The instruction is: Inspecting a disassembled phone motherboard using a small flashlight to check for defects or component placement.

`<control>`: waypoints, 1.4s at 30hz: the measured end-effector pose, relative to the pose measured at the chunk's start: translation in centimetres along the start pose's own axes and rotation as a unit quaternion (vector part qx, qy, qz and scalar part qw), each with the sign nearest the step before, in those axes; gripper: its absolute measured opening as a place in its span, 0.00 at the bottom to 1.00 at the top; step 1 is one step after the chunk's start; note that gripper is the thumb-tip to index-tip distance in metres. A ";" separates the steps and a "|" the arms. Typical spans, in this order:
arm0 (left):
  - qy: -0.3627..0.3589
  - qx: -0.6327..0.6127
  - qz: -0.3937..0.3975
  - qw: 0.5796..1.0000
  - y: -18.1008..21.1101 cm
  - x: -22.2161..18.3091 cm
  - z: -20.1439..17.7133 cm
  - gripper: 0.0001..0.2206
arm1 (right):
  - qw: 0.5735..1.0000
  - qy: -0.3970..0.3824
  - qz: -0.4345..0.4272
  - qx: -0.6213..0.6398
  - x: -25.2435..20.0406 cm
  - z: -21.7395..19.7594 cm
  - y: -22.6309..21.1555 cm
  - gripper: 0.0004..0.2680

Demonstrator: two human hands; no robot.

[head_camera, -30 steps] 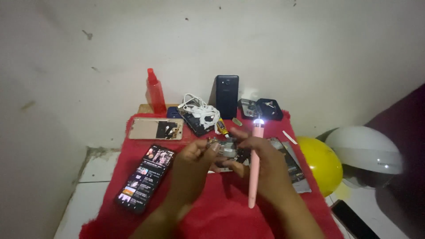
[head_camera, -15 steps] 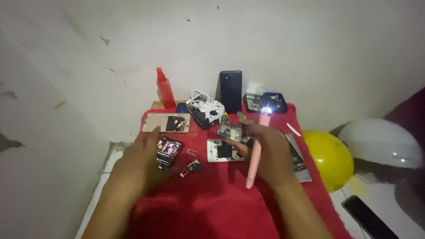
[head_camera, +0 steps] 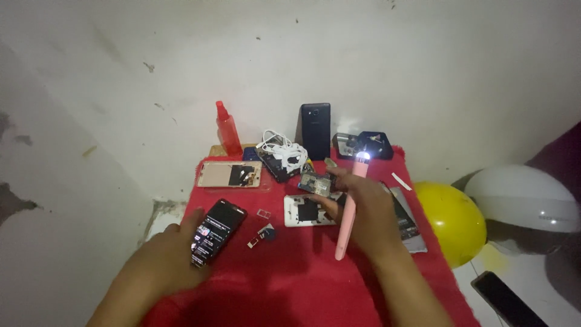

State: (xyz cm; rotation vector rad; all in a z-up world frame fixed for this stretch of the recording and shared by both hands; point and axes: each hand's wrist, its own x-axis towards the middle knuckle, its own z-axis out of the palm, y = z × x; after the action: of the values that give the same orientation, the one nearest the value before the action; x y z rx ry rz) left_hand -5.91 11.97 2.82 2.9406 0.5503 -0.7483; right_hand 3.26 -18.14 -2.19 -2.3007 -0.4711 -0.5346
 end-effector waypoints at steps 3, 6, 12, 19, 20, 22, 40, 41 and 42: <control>0.015 -0.051 0.002 0.999 0.9 -0.3 -0.4 0.53 | 1.000 0.014 -0.018 0.019 -0.2 0.2 0.1 0.14; -0.006 -0.121 -0.020 0.992 0.7 -1.2 -1.5 0.54 | 1.000 -0.009 0.025 0.003 0.0 0.1 -0.1 0.13; -0.070 -0.361 -0.118 0.922 -4.8 -0.8 -1.3 0.48 | 0.999 0.006 -0.016 0.036 -0.3 0.3 -0.2 0.16; -0.031 -0.418 -0.162 0.893 -4.8 -2.8 -3.2 0.48 | 0.999 -0.026 0.026 -0.007 0.2 0.4 -0.8 0.21; 0.010 -0.314 -0.141 0.939 -5.5 -2.3 -2.9 0.58 | 0.997 -0.042 0.054 -0.024 0.4 0.3 -0.9 0.21; 0.030 -0.298 -0.165 0.940 -7.8 -0.4 -1.6 0.59 | 1.000 -0.010 0.004 -0.009 0.0 0.5 -0.2 0.17; 0.174 -0.375 -0.220 0.884 -22.2 12.5 18.9 0.29 | 0.965 0.139 -0.147 0.168 -0.9 2.7 0.8 0.13; 0.193 -0.371 -0.209 0.884 -23.9 13.5 19.6 0.27 | 0.961 0.128 -0.146 0.199 -0.8 2.4 0.7 0.13; 0.213 -0.366 -0.197 0.884 -25.1 14.5 19.8 0.25 | 0.960 0.129 -0.146 0.199 -0.7 2.3 0.5 0.13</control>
State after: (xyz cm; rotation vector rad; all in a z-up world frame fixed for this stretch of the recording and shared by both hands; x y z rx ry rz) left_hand -11.90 37.30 -20.67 2.2655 1.1763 0.1293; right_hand 3.45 -16.93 -4.35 -1.7572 -0.7225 -0.7932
